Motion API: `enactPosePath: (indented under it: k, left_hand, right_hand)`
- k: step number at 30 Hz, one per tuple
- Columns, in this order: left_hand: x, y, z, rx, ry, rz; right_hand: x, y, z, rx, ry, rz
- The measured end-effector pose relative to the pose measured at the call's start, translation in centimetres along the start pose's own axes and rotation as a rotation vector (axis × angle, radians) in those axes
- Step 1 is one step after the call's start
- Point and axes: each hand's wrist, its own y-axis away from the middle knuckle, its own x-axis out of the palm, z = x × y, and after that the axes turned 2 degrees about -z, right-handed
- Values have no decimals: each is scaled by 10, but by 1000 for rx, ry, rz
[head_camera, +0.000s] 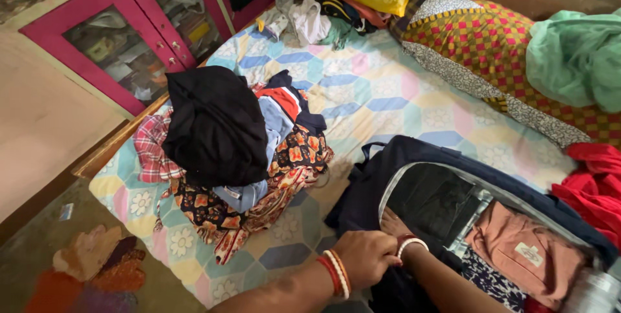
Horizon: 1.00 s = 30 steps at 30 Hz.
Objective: The person folds a black garment and a red-and-white checkered shirt on a bed, then places each folded item into an open backpack. The person handles the garments by hand, smoothing and folding them before packing.
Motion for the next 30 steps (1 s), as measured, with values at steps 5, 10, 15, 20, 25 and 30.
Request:
enactPosePath:
  k: [5, 10, 15, 20, 25, 30]
  left_hand:
    - [5, -2, 2, 95, -7, -12]
    - [10, -14, 4, 14, -175, 116]
    - [11, -16, -1, 6, -187, 40]
    - [3, -8, -9, -20, -102, 35]
    - [-10, 5, -16, 27, -116, -60]
    - [-19, 22, -20, 14, -192, -178]
  right_hand:
    - [9, 12, -12, -217, -6, -104]
    - [-29, 12, 6, -43, 186, 338]
    - [-119, 41, 50, -171, 13, 90]
    - [-193, 66, 79, -33, -34, -133]
    - [-211, 131, 46, 648, -318, -224]
    - [-177, 191, 5, 1211, -915, 267]
